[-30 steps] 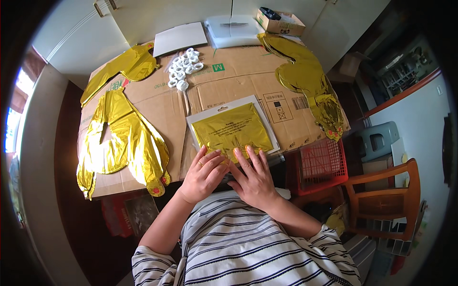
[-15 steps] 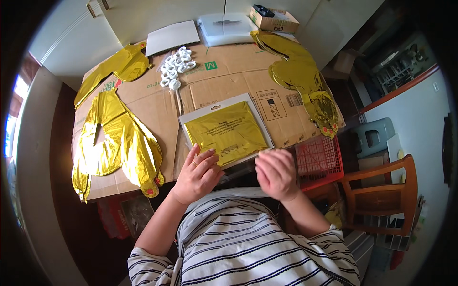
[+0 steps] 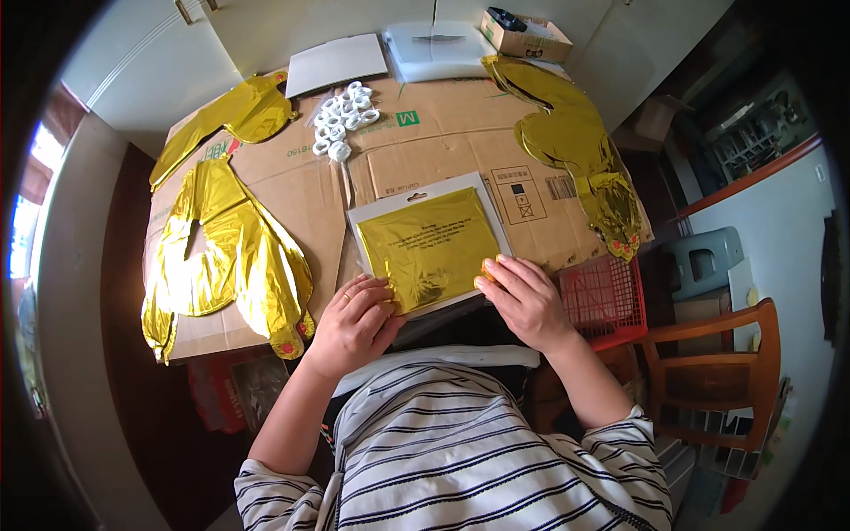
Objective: Folding gold foil balloons and placing them into individual plastic sleeves for packaging.
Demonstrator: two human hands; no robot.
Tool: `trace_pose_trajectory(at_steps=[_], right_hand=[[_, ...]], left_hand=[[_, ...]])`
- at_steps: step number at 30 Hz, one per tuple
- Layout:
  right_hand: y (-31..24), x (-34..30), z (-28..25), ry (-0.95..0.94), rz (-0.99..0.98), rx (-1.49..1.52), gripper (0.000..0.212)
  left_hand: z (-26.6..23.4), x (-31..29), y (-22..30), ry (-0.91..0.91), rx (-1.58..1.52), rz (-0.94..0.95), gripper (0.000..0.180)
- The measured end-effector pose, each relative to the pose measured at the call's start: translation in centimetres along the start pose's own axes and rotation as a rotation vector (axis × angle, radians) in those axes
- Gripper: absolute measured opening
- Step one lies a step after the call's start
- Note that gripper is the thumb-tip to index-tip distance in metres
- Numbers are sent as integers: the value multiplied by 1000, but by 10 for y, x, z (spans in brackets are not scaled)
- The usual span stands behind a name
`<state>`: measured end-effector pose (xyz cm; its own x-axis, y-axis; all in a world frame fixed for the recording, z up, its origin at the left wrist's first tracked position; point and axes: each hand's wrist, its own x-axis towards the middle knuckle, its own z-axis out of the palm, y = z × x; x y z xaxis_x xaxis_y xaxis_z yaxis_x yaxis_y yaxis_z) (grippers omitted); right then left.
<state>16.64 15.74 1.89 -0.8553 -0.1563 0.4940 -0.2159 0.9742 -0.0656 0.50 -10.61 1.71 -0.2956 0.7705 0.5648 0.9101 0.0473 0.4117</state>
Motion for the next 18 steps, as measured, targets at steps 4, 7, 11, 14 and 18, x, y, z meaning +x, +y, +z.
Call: trace_pose_trajectory(at_steps=[4,7,11,14,18], right_hand=[[0,1,-1,17,29,55,25],[1,-1,-4,-10,42,98,29],[2,-1,-11,-73,40,159,40],[3,-2,-16,-98,26,187,48],[0,-1,-19,-84,-1,140,51]], left_hand=[[-8,-3,3,-27,70,10,28],[-6,-10,-1,-32,109,49,28],[-8,-15,-4,-34,136,86,27],[-12,-14,-3,-37,126,81,26],[-15,-11,-2,-26,104,66,22]])
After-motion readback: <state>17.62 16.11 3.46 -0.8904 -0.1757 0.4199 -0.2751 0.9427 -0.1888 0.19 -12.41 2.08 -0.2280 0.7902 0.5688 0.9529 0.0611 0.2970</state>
